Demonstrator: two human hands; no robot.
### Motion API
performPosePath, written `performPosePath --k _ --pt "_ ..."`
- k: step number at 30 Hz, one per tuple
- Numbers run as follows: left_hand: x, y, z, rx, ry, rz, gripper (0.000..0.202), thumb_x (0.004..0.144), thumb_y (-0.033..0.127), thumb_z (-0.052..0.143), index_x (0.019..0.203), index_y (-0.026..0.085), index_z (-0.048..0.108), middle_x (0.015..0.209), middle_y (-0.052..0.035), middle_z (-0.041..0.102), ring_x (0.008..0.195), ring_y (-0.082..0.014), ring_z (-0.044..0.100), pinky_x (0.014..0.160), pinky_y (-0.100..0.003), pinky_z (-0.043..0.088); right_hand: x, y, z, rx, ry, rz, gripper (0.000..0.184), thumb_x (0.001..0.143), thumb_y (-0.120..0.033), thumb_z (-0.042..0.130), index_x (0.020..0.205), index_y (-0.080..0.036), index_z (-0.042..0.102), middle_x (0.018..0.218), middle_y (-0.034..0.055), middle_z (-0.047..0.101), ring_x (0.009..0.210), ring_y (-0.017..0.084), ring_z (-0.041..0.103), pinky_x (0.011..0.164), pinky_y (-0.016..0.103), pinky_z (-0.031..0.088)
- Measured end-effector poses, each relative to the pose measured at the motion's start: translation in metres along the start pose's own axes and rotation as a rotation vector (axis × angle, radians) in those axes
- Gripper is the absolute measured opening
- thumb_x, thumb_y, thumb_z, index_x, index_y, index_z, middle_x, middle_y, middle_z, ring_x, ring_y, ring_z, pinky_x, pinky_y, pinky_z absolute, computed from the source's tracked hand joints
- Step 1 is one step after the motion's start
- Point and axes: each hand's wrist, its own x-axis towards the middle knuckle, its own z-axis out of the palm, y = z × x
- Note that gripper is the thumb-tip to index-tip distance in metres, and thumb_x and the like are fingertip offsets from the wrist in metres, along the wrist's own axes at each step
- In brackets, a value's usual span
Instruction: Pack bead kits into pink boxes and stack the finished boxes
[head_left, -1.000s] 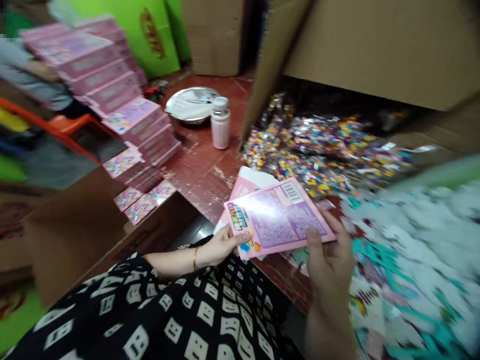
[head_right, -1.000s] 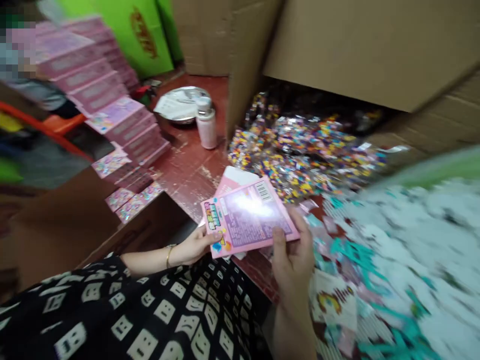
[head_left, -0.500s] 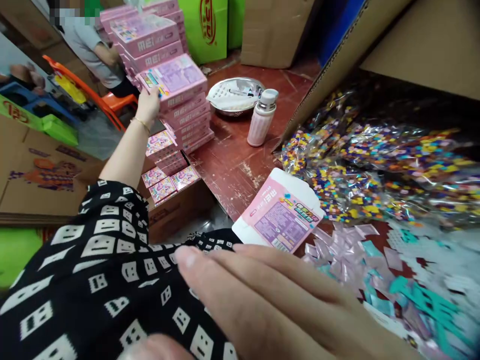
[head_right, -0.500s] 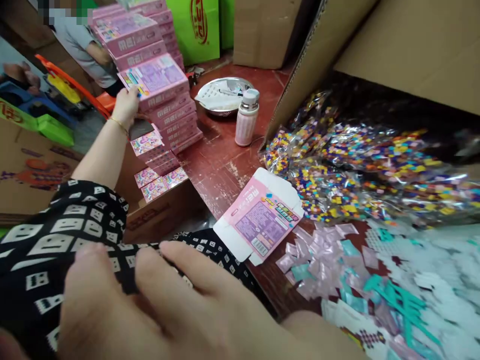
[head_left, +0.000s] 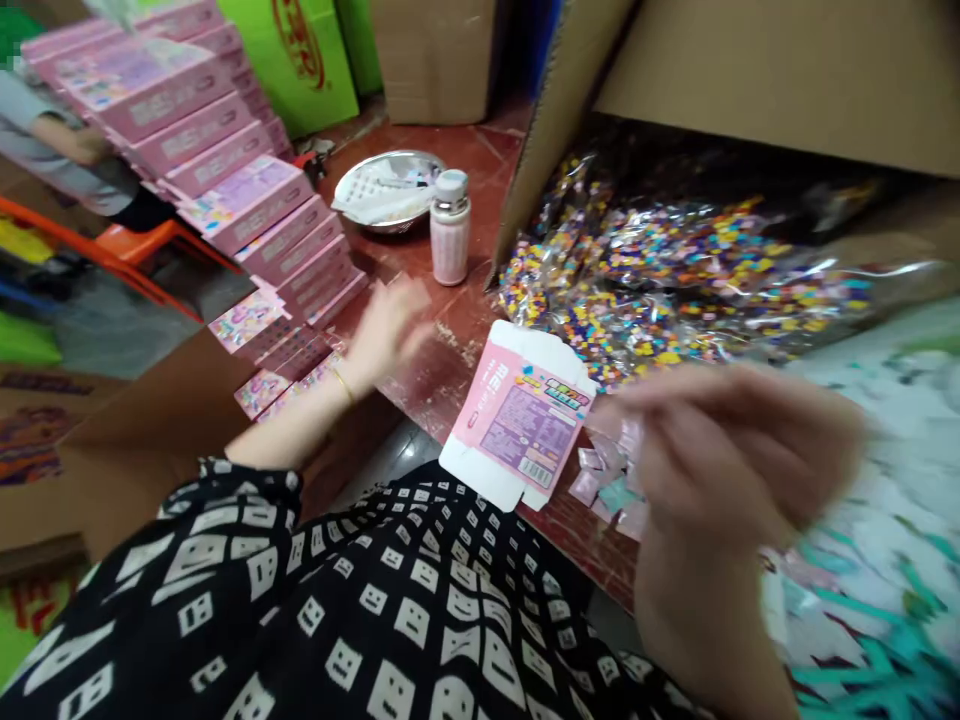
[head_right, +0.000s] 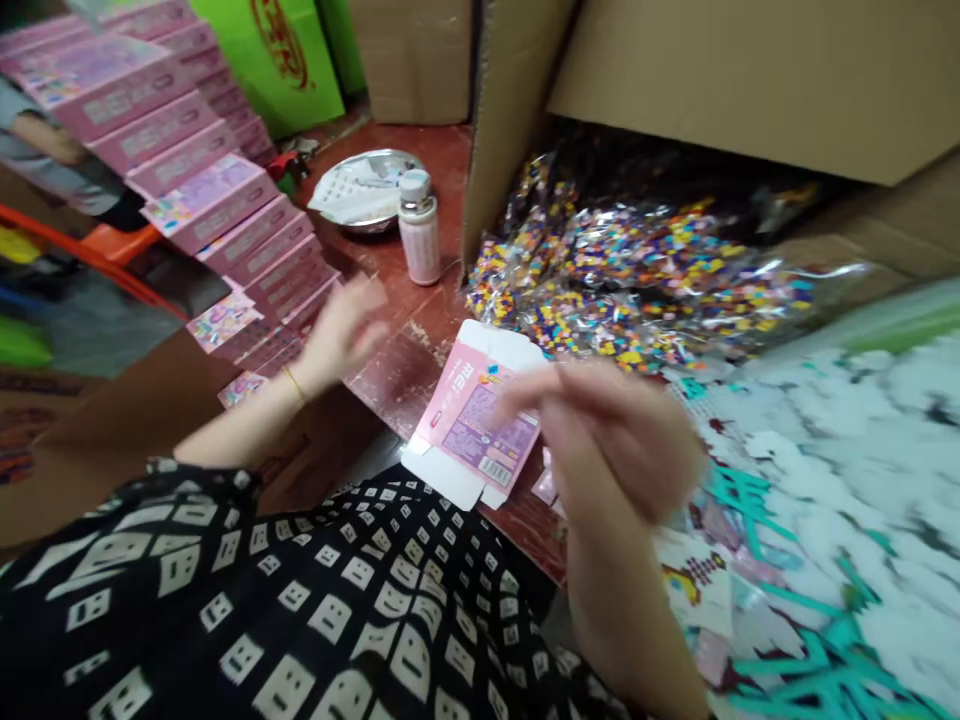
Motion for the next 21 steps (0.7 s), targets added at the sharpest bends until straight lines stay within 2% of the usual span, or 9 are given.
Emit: performPosePath --k 2,4,7,10,12,14,17,19,21 --pt "-0.036 0.049 0.06 -0.176 -0.201 0.053 0.052 0.095 0.043 0.055 0.138 0.014 0.05 0.15 -0.0176 0.047 0.145 -0.0296 0.037 0.123 -0.059 0.018 0.037 0.058 0.025 0.027 0.069 0.112 0.035 0.088 -0.046 0.05 0.106 -0.023 0.07 0.091 0.01 0.073 0.084 0.026 0.07 0.078 0.047 0.06" --pt "-0.065 0.081 0.108 -0.196 -0.307 -0.011 0.078 0.091 0.053 0.058 0.149 0.007 0.034 0.158 -0.0268 0.029 0.15 -0.0368 0.023 0.119 -0.062 0.023 0.065 0.111 0.047 -0.144 -0.003 0.283 0.028 0.079 -0.043 0.065 0.089 -0.017 0.068 0.085 0.0122 0.07 0.08 0.026 0.067 0.075 0.045 0.057" --pt "-0.084 0.097 0.144 -0.121 -0.328 -0.088 0.087 0.089 0.058 0.057 0.15 0.003 0.028 0.159 -0.0315 0.02 0.151 -0.0404 0.013 0.119 -0.064 0.02 0.08 0.155 0.06 -0.447 -0.216 0.416 0.03 0.059 -0.031 0.084 0.076 -0.016 0.064 0.074 0.008 0.065 0.076 0.024 0.062 0.074 0.04 0.052" --pt "-0.078 0.099 0.14 -0.119 -0.281 -0.11 0.087 0.09 0.06 0.054 0.15 0.004 0.028 0.158 -0.0315 0.022 0.151 -0.0408 0.015 0.118 -0.067 0.016 0.076 0.148 0.051 -0.4 -0.443 0.378 0.031 0.066 -0.035 0.083 0.059 -0.019 0.057 0.055 -0.0025 0.051 0.058 0.014 0.05 0.061 0.03 0.043" --pt "-0.069 0.104 0.12 -0.189 -0.195 -0.137 0.095 0.085 0.063 0.061 0.151 0.003 0.027 0.158 -0.0325 0.022 0.15 -0.0421 0.019 0.118 -0.066 0.019 0.071 0.124 0.039 -0.189 -0.465 0.233 0.035 0.077 -0.04 0.074 0.056 -0.019 0.055 0.054 -0.004 0.046 0.055 0.011 0.044 0.056 0.027 0.038" --pt "-0.059 0.117 0.095 -0.36 -0.148 -0.17 0.094 0.081 0.06 0.068 0.149 0.006 0.033 0.155 -0.0298 0.033 0.144 -0.0408 0.035 0.116 -0.059 0.032 0.065 0.092 0.028 0.026 -0.327 0.047 0.034 0.084 -0.041 0.067 0.062 -0.018 0.058 0.062 -0.0027 0.049 0.058 0.011 0.046 0.056 0.026 0.037" --pt "-0.047 0.14 0.068 -0.761 -0.264 -0.21 0.051 0.089 0.049 0.062 0.125 0.012 0.061 0.124 -0.0166 0.069 0.111 -0.0298 0.068 0.098 -0.041 0.054 0.048 0.049 0.018 0.152 -0.126 -0.189 0.028 0.088 -0.037 0.066 0.067 -0.019 0.06 0.069 -0.0007 0.053 0.065 0.012 0.051 0.061 0.028 0.043" --pt "-0.045 0.151 0.064 -0.984 -0.344 -0.266 0.039 0.091 0.046 0.06 0.109 0.012 0.067 0.107 -0.012 0.075 0.097 -0.0253 0.072 0.089 -0.035 0.058 0.032 0.036 0.015 0.035 0.074 -0.281 0.019 0.089 -0.03 0.065 0.073 -0.02 0.062 0.073 0.0008 0.055 0.072 0.014 0.055 0.068 0.031 0.047" --pt "-0.051 0.157 0.072 -1.122 -0.361 -0.36 0.041 0.088 0.047 0.064 0.107 0.011 0.067 0.108 -0.0127 0.075 0.096 -0.0252 0.073 0.088 -0.035 0.059 0.009 0.038 0.014 -0.214 0.39 -0.268 0.01 0.086 -0.03 0.069 0.088 -0.021 0.064 0.09 0.0056 0.06 0.092 0.02 0.059 0.085 0.039 0.049"
